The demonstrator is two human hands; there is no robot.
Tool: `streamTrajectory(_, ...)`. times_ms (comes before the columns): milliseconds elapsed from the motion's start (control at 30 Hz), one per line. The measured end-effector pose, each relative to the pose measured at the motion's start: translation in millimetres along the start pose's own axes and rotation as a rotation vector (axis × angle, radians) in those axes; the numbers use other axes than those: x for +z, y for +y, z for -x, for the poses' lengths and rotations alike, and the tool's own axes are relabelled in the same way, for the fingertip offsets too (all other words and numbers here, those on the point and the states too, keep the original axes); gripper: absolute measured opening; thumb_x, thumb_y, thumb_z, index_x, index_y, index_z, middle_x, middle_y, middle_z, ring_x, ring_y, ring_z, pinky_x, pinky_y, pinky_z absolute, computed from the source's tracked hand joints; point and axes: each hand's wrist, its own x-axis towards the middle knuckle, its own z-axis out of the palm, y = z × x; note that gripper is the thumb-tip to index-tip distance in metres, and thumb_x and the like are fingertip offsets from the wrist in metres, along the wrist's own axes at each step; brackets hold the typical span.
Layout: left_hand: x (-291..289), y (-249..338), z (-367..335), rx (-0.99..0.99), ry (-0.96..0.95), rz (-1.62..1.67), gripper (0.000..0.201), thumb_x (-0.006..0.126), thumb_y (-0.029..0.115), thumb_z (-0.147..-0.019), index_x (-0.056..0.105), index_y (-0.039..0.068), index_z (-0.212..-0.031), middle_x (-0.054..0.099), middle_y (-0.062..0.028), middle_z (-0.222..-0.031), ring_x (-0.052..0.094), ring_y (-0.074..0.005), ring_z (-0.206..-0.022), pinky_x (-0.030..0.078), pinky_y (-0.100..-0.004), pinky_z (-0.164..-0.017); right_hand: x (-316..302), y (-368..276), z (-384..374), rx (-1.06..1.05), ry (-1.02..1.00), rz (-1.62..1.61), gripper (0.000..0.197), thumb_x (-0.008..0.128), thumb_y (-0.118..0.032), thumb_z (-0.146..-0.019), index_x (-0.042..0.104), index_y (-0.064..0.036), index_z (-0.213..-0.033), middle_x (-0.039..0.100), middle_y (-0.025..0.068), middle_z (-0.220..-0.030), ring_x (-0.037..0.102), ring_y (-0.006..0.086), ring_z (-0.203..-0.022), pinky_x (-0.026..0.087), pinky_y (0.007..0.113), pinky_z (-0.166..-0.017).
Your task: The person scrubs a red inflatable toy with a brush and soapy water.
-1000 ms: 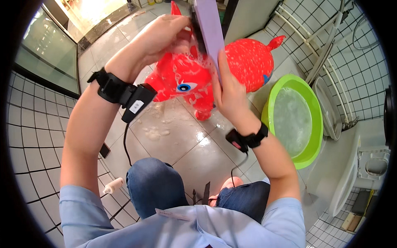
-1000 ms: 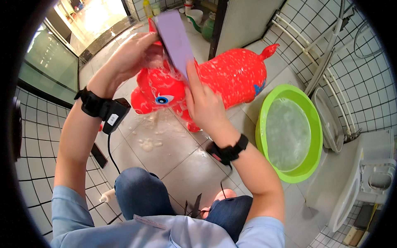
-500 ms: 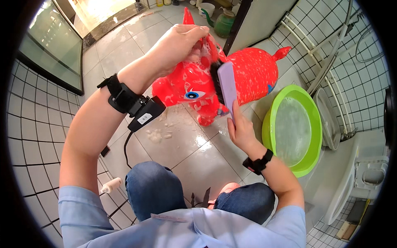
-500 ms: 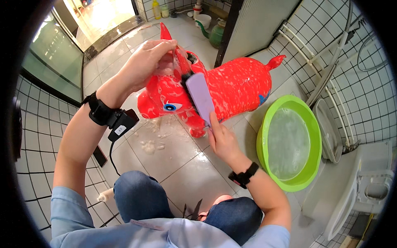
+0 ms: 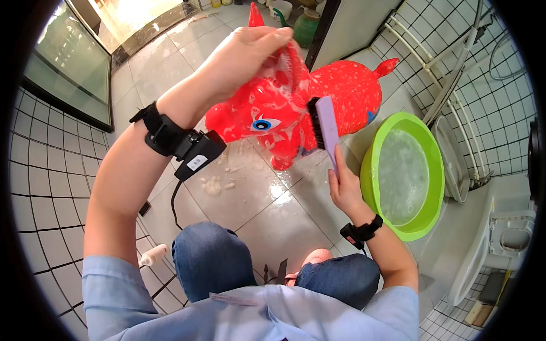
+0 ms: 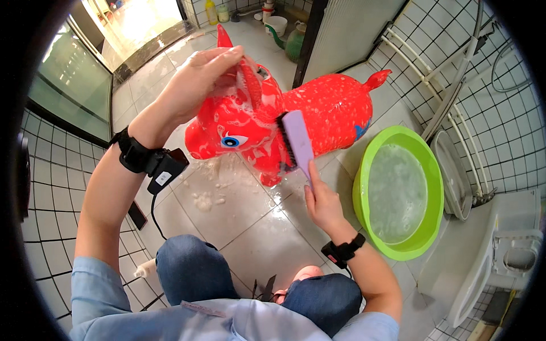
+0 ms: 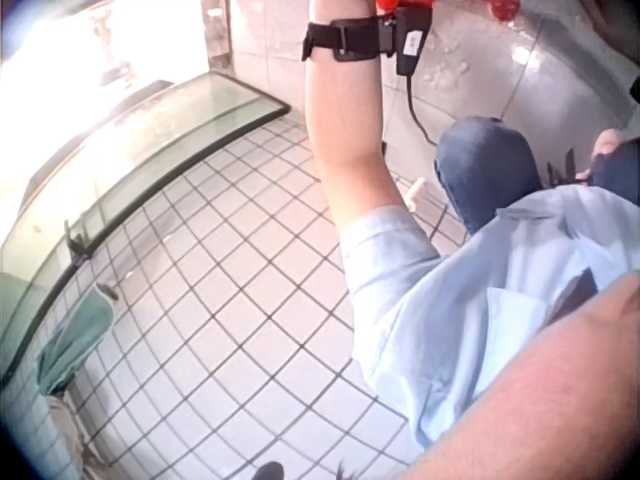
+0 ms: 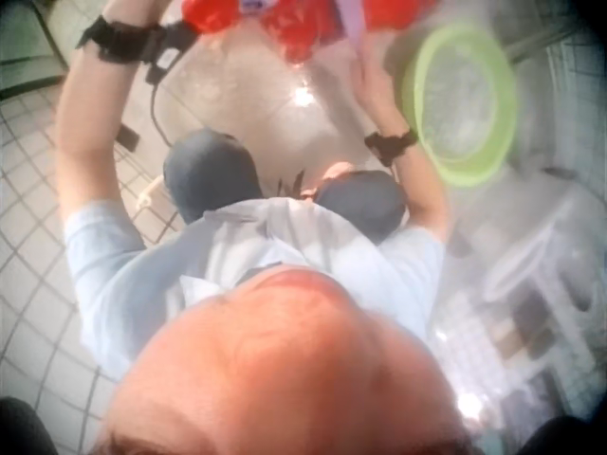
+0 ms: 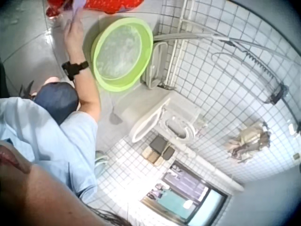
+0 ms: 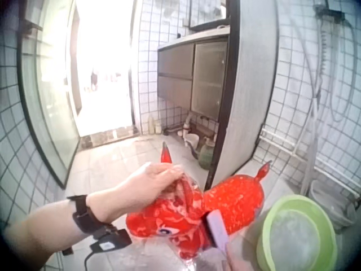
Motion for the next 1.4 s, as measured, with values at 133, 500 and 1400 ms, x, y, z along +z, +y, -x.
streamTrajectory(133, 9.9, -3.8, -3.3, 0.270, -0.061, -0.276, 0.035, 0.044, 0.033, -0.099, 0.059, 0.002, -0.094, 0.062, -0.0022, -0.083, 0.057, -0.0092, -0.078, 0.046, -0.0247, -0.074, 1.4, -1.8, 10.7, 0.002, 0.081, -0.122, 0.056, 0.054, -0.009, -0.088, 0.033, -0.0037, -0.141, 0.061, 0.0204, -0.083, 0.061, 0.0320, -0.066, 0.049, 0.037, -0.061)
streamTrajectory(500, 10.8, -19.2, -6.7, 0.539, -0.159, -0.627, 0.023, 0.065, 0.010, -0.082, 0.055, 0.003, -0.102, 0.061, -0.0119, -0.086, 0.057, -0.0272, -0.073, 0.046, -0.0313, -0.070, -1.9, -11.4, 1.4, 0.198, 0.157, -0.373, 0.035, 0.049, -0.015, -0.094, 0.047, -0.0009, -0.126, 0.054, 0.0026, -0.062, 0.051, 0.0090, -0.043, 0.040, 0.025, -0.044)
streamTrajectory(1400, -4.7, -1.1, -8.9, 0.081, -0.416, 0.166, 0.096, 0.011, 0.072, -0.087, 0.064, -0.005, -0.105, 0.063, -0.0161, -0.111, 0.058, -0.0224, -0.102, 0.042, -0.0311, -0.094, -22.7, -77.1, -75.3, -0.386, 0.314, 0.334, 0.030, 0.069, -0.009, -0.078, 0.057, 0.0008, -0.103, 0.061, 0.0131, -0.068, 0.059, 0.0260, -0.050, 0.045, 0.033, -0.045)
